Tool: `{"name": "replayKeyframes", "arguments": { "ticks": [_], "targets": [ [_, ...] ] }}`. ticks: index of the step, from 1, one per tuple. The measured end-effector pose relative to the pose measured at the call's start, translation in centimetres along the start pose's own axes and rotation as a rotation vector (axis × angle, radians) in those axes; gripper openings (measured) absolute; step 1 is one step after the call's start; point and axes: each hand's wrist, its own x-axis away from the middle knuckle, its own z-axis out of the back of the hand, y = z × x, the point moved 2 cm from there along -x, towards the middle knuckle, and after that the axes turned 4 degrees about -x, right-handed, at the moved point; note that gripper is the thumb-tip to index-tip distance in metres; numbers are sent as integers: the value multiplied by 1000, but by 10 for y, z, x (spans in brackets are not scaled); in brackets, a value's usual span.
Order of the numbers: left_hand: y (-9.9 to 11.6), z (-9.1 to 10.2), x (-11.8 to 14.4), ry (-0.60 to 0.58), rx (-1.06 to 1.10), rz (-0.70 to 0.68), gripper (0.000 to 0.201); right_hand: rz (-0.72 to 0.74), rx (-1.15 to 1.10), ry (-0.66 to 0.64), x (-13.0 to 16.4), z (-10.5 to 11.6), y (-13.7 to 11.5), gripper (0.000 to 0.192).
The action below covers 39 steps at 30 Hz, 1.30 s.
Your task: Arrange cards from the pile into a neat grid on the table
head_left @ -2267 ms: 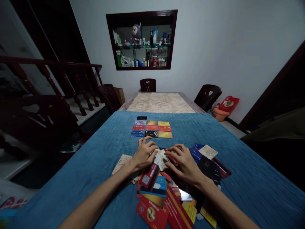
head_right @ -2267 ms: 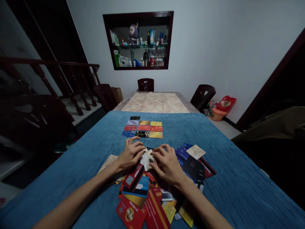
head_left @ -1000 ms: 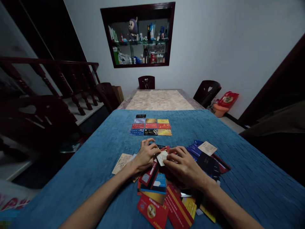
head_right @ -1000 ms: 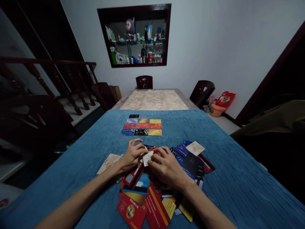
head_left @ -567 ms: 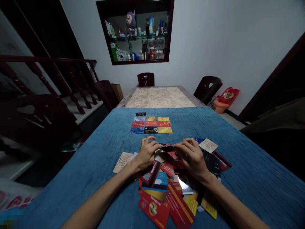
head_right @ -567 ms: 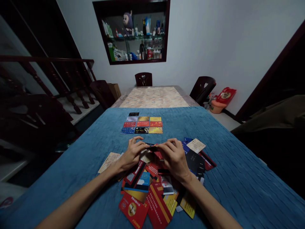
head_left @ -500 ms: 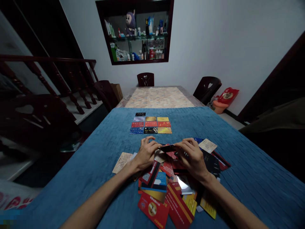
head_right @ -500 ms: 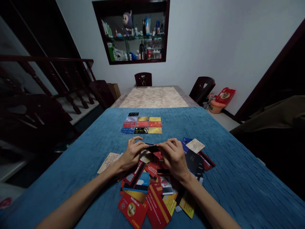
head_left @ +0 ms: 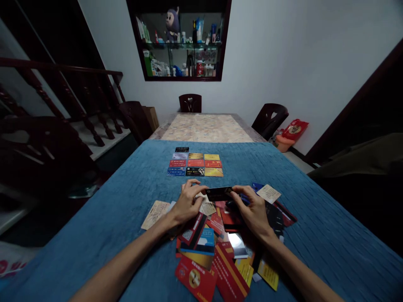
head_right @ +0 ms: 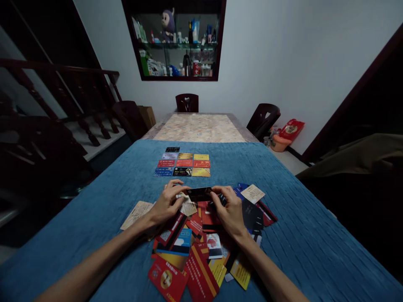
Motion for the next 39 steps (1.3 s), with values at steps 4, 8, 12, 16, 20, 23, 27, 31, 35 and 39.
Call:
{"name": "replayKeyframes", "arguments": {
  "ticks": [4, 8, 12, 16, 20, 23, 27, 31, 35, 39],
  "targets": [
    [4, 0, 0, 4, 27, 21, 24, 16, -13, -36, 2, -3, -1, 22],
    [4, 0, 1, 17, 41, 55, 18, 95, 4, -50, 5, -5, -4, 15],
    [3, 0, 1, 34, 62, 67, 19, 186, 70, -51, 6, -6, -5, 16],
    [4, 1, 0, 54, 63, 59, 20, 333, 229, -112, 8, -9, -9, 26],
    [5, 5, -1, 69, 52, 38, 21, 443, 415, -172, 9, -11, -14, 35],
    [5, 7, -2, 75, 46, 36, 22, 498, 515, -173, 9, -12, -15, 38],
    [4, 7, -2, 80, 61, 38, 24, 551, 607, -169, 7, -13, -15, 37],
    [2, 7, -2, 93, 77, 45, 24, 582, 653, -160, 6, -14, -17, 37],
    [1, 8, -3, 98, 74, 47, 24, 611, 672, -149, 5, -16, -21, 36],
    [0, 9, -3, 106, 33, 21, 28, 623, 683, -153, 4, -17, -20, 35]
  ]
}}
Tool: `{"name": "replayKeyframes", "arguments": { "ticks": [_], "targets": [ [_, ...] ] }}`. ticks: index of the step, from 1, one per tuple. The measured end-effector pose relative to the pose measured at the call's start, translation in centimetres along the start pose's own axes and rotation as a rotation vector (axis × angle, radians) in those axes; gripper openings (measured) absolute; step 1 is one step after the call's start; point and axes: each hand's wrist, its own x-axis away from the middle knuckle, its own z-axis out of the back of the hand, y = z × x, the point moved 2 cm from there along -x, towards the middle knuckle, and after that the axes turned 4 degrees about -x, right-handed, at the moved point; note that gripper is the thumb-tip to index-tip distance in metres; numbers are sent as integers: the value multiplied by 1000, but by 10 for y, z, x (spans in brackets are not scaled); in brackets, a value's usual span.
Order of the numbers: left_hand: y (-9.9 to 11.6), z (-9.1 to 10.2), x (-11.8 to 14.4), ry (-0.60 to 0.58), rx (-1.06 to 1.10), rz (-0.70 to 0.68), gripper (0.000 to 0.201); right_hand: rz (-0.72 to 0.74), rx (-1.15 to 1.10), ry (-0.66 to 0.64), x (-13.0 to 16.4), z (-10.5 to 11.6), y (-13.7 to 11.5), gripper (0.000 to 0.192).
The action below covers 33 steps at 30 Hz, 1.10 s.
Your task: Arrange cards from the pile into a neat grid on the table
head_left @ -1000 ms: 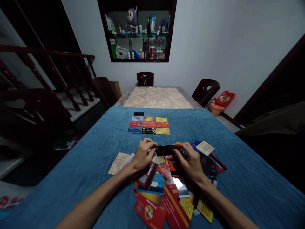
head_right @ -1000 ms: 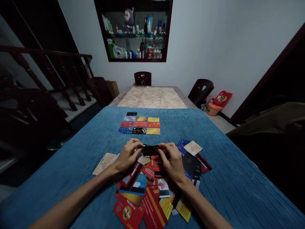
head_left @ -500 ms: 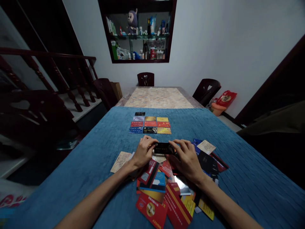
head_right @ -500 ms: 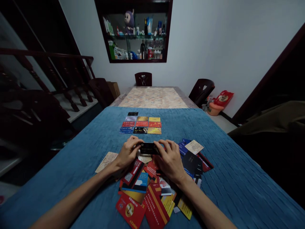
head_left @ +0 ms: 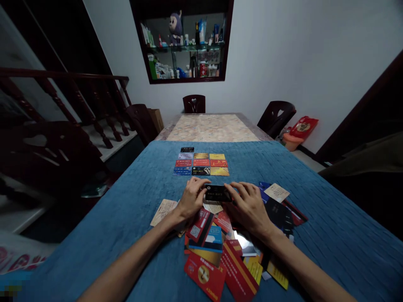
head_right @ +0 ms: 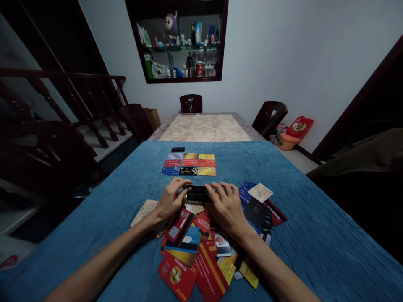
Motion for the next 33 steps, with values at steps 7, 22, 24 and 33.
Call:
{"name": "replayKeyframes", "arguments": {
  "ticks": [7, 22, 24, 33],
  "targets": [
    [7, 10, 0, -83, -208, -177, 35, -66, -19, -57, 0, -3, 5, 39],
    [0, 31, -1, -189, -452, -292, 56, 1, -41, -88, -23, -8, 9, 42],
    [-3, 31, -4, -190, -461, -291, 56, 18, -46, -102, -28, -12, 12, 43],
    [-19, 41, -37, -170, -491, -212, 55, 30, -45, -212, -65, -41, 34, 48]
  ]
}}
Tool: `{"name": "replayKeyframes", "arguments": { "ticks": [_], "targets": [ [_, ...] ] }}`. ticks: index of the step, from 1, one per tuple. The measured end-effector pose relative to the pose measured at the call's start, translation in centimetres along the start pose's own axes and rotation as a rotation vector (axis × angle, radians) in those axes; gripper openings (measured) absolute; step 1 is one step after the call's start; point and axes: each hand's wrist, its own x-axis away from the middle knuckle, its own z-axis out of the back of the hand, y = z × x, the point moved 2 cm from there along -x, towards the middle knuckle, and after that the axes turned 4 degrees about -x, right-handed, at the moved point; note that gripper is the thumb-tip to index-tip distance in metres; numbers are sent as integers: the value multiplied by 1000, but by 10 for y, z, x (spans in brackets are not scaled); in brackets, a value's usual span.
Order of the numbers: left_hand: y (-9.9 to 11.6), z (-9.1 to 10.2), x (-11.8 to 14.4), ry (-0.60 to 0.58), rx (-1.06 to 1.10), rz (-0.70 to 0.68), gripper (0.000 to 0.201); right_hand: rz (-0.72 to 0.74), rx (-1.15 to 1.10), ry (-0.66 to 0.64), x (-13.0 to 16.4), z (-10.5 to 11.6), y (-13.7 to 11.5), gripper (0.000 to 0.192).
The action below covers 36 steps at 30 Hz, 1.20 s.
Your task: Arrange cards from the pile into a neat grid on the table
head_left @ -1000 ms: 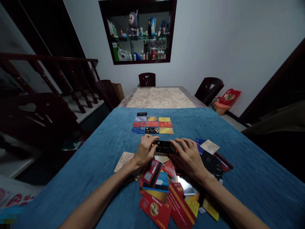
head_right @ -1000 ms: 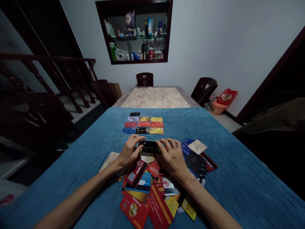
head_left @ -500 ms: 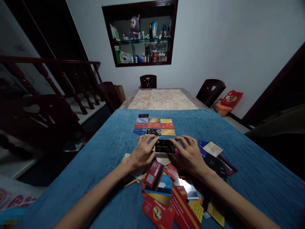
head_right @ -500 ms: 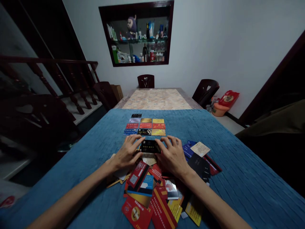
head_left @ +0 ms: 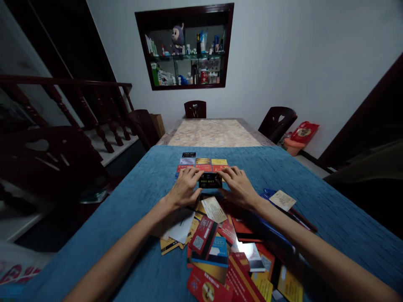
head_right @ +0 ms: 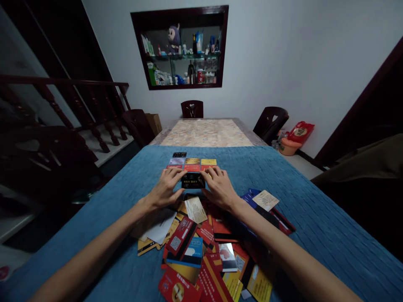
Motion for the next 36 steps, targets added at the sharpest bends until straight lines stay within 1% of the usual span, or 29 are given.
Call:
{"name": "replayKeyframes", "arguments": {
  "ticks": [4, 8, 13, 18, 23, 28, 36],
  "targets": [
    [-15, -1, -16, -52, -48, 60, 53, -25, -28, -93, -23, -15, 13, 49],
    [-28, -10, -27, -98, -83, 106, 50, -60, -33, -174, -39, -27, 21, 51],
    [-40, -25, -32, -162, -80, 128, 48, -66, -39, -280, -50, -41, 25, 49],
    [-50, -38, -33, -237, -104, 138, 43, -90, -47, -391, -54, -52, 26, 44],
    [-56, -47, -34, -270, -99, 114, 38, -89, -65, -426, -56, -57, 26, 41],
    [-62, -53, -32, -292, -106, 105, 37, -80, -78, -449, -56, -61, 27, 37],
    [-66, -57, -30, -307, -77, 78, 39, -80, -102, -461, -56, -67, 30, 35]
  ]
}}
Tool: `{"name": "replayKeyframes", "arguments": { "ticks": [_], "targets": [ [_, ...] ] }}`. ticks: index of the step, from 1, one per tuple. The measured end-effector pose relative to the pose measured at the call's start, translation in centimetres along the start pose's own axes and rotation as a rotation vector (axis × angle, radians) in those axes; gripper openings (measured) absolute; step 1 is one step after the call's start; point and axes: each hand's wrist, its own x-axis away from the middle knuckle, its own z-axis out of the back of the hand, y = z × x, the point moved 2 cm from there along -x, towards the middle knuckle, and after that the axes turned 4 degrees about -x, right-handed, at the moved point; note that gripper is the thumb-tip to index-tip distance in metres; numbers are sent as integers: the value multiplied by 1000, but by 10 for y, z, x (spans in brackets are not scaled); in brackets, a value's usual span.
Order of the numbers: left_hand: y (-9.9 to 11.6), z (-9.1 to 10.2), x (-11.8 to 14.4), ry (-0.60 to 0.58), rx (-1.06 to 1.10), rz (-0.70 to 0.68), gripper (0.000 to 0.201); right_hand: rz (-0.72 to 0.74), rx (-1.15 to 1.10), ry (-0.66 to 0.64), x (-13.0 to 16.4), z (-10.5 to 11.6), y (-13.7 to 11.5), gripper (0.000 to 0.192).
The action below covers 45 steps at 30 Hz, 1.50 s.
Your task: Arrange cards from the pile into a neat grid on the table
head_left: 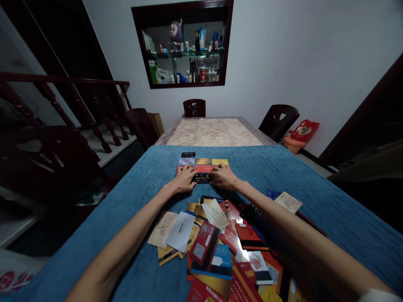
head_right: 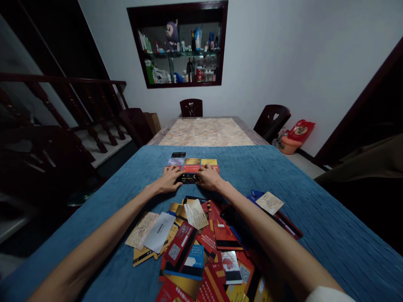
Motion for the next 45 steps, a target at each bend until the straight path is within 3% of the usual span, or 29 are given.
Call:
{"name": "replayKeyframes", "arguments": {
  "ticks": [15, 27, 32, 36, 41, 45],
  "targets": [
    [1, 3, -2, -36, -30, -36, 32, -26, -7, -73, -4, 1, 1, 40],
    [4, 2, 0, 10, -28, -52, 29, -34, 29, -82, -3, 5, -4, 36],
    [6, 7, 9, 48, 8, -58, 30, -30, 32, -64, 0, 10, -6, 39],
    [8, 16, 24, 62, 95, -29, 21, -6, 19, -17, 8, 15, -14, 37],
    [15, 31, 50, -96, 248, 30, 15, 41, -42, 44, 21, 18, -28, 34],
    [23, 43, 70, -267, 313, 46, 25, 55, -102, 81, 34, 19, -36, 32]
  ]
}}
